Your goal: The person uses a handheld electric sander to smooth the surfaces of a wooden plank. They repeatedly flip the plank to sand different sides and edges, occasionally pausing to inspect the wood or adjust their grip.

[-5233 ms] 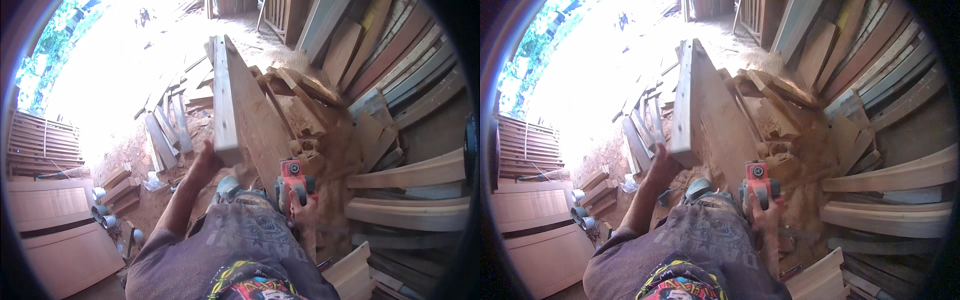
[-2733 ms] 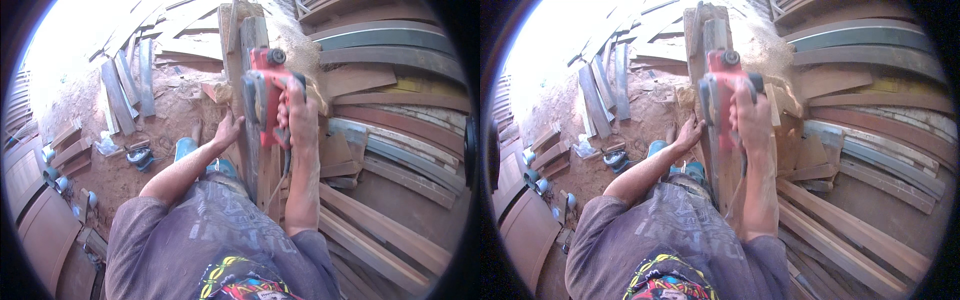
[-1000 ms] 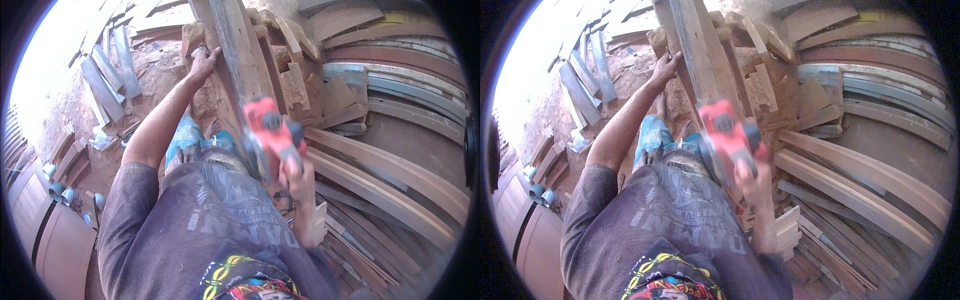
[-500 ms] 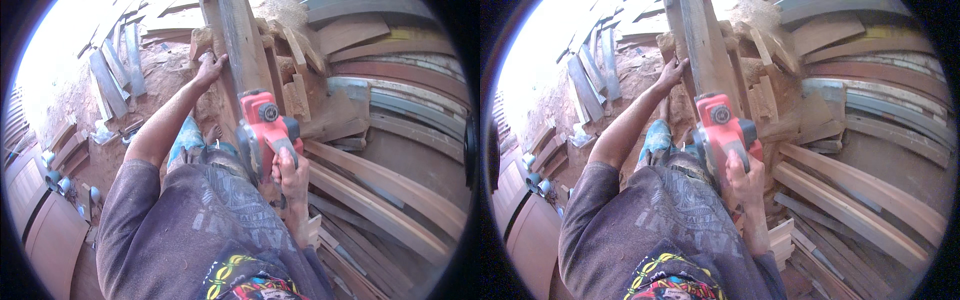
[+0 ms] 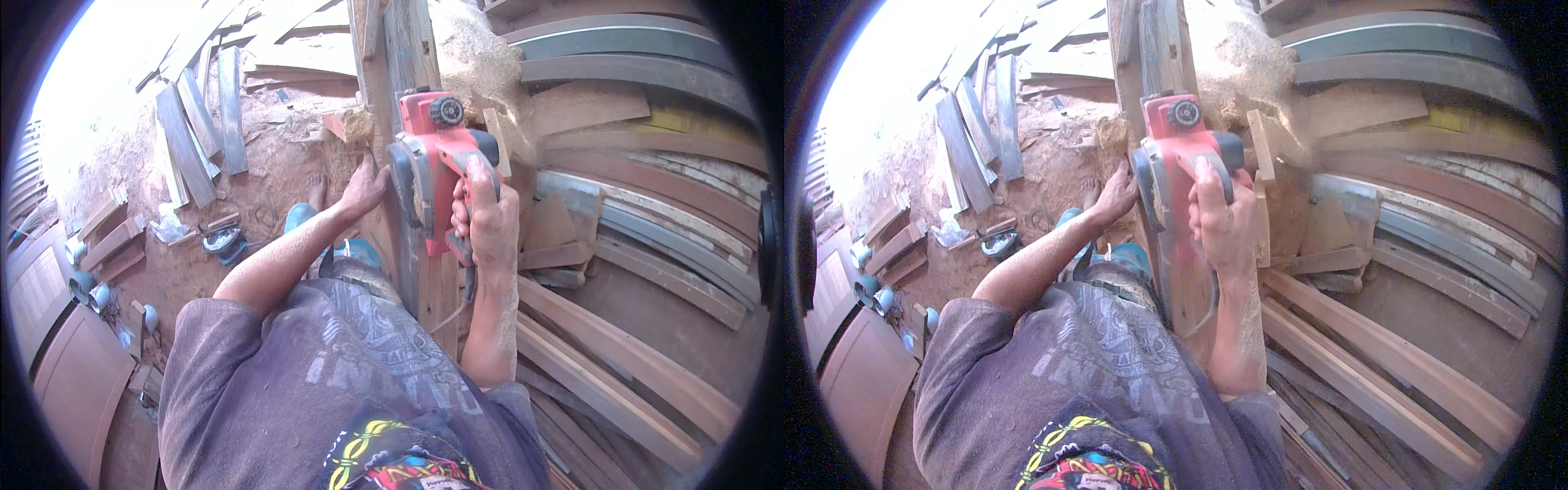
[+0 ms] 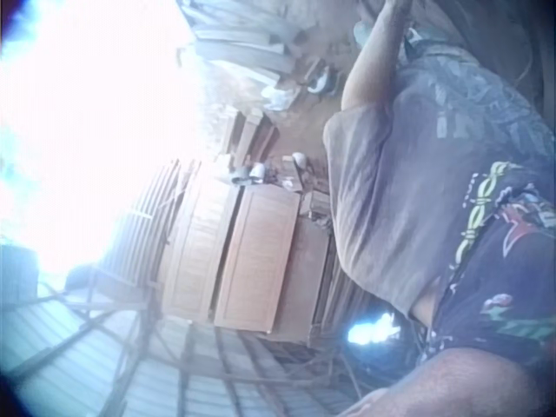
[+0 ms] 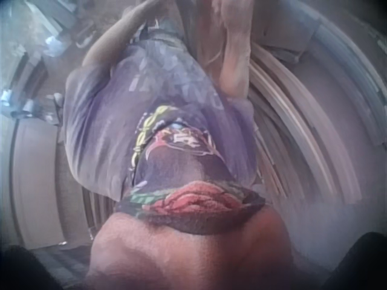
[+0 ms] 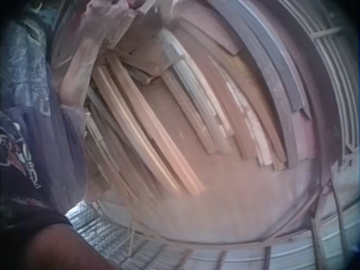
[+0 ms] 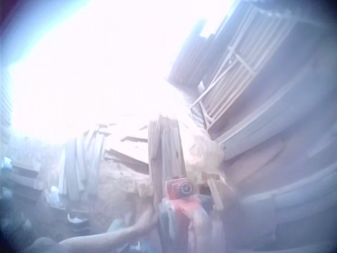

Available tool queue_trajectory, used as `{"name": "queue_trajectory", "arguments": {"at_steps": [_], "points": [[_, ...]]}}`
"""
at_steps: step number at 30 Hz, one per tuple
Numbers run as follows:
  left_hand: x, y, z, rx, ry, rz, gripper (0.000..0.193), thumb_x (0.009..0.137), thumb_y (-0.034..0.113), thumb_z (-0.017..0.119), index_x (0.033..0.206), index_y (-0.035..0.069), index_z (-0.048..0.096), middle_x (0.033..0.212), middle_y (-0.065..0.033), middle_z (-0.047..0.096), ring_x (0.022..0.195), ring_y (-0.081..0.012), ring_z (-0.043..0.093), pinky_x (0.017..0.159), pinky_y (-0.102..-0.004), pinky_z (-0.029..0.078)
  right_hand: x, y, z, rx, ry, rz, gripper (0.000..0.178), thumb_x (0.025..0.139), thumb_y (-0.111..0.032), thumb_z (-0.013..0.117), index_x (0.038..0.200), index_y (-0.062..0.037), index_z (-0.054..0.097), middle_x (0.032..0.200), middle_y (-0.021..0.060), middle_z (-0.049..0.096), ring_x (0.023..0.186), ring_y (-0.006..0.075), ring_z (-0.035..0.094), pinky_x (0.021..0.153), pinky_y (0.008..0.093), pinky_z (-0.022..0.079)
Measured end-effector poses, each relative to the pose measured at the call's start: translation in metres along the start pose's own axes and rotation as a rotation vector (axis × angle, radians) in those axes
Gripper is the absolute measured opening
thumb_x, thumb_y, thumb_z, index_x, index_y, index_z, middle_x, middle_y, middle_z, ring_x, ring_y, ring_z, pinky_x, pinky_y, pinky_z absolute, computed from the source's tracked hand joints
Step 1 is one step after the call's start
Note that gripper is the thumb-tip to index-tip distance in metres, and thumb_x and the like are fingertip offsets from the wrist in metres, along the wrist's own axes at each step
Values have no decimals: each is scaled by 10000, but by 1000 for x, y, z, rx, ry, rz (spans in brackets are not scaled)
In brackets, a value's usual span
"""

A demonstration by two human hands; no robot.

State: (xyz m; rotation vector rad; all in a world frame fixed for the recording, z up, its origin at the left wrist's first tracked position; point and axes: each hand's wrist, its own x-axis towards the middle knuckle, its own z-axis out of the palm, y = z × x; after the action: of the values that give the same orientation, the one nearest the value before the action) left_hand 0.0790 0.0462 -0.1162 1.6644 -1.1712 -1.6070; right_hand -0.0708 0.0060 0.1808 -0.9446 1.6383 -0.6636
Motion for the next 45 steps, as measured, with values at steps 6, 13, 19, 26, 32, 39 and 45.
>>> {"name": "queue_trajectory", "arguments": {"at_steps": [6, 13, 19, 26, 32, 39, 45], "points": [[-12, 28, -5, -17, -37, -75, 951, 1088, 416, 586, 1659, -136, 64, 1577, -477, 371, 1511, -549, 392, 1249, -514, 347, 72, -44, 19, 4, -33, -20, 506, 1057, -479, 626, 903, -5, 711, 654, -26, 541, 518, 48, 507, 448, 242, 393], [-18, 15, 2, 83, -13, -49, 1005, 1096, 539, 510, 1660, -148, 42, 1657, -442, 276, 1552, -525, 347, 1257, -510, 352, 170, -111, 60, 6, -72, -138, 558, 1027, -478, 623, 1132, 41, 800, 735, -23, 557, 541, 53, 497, 443, 257, 392], [-21, 37, -13, 123, -80, -98, 994, 1093, 530, 514, 1683, -104, 26, 1651, -412, 325, 1495, -528, 434, 1210, -533, 408, 260, -148, 87, 4, -163, -274, 532, 1007, -549, 619, 962, -22, 674, 664, -30, 483, 483, 56, 431, 439, 259, 371], [-20, 38, -15, 119, -46, -113, 1011, 1086, 561, 516, 1676, -115, 49, 1638, -407, 363, 1509, -496, 439, 1227, -507, 389, 219, -131, 78, 20, -141, -183, 525, 1005, -565, 632, 855, -66, 568, 641, -33, 467, 471, 57, 432, 422, 260, 363], [-9, 29, -8, 142, -82, -105, 1059, 1075, 556, 534, 1673, -118, -20, 1586, -421, 430, 1477, -504, 479, 1233, -501, 388, 79, -51, 30, -57, -14, -11, 572, 1023, -601, 614, 972, -34, 662, 617, -38, 483, 463, 61, 430, 427, 254, 359], [8, 4, -7, 140, 65, 46, 757, 1070, 449, 608, 1546, -103, 400, 1439, -391, 582, 1400, -507, 550, 1188, -530, 430, -112, 70, -62, 138, 11, 80, 510, 1093, -513, 609, 1025, -13, 685, 779, -15, 588, 562, 54, 511, 473, 249, 399], [-91, -14, 10, 583, 83, 451, 899, 934, 221, 693, 1661, -68, 248, 1651, -398, 308, 1482, -532, 444, 1233, -530, 412, -236, 151, -112, 288, 235, 117, 594, 1078, -584, 620, 1054, 7, 672, 707, -25, 531, 564, 63, 483, 509, 247, 380]]}}
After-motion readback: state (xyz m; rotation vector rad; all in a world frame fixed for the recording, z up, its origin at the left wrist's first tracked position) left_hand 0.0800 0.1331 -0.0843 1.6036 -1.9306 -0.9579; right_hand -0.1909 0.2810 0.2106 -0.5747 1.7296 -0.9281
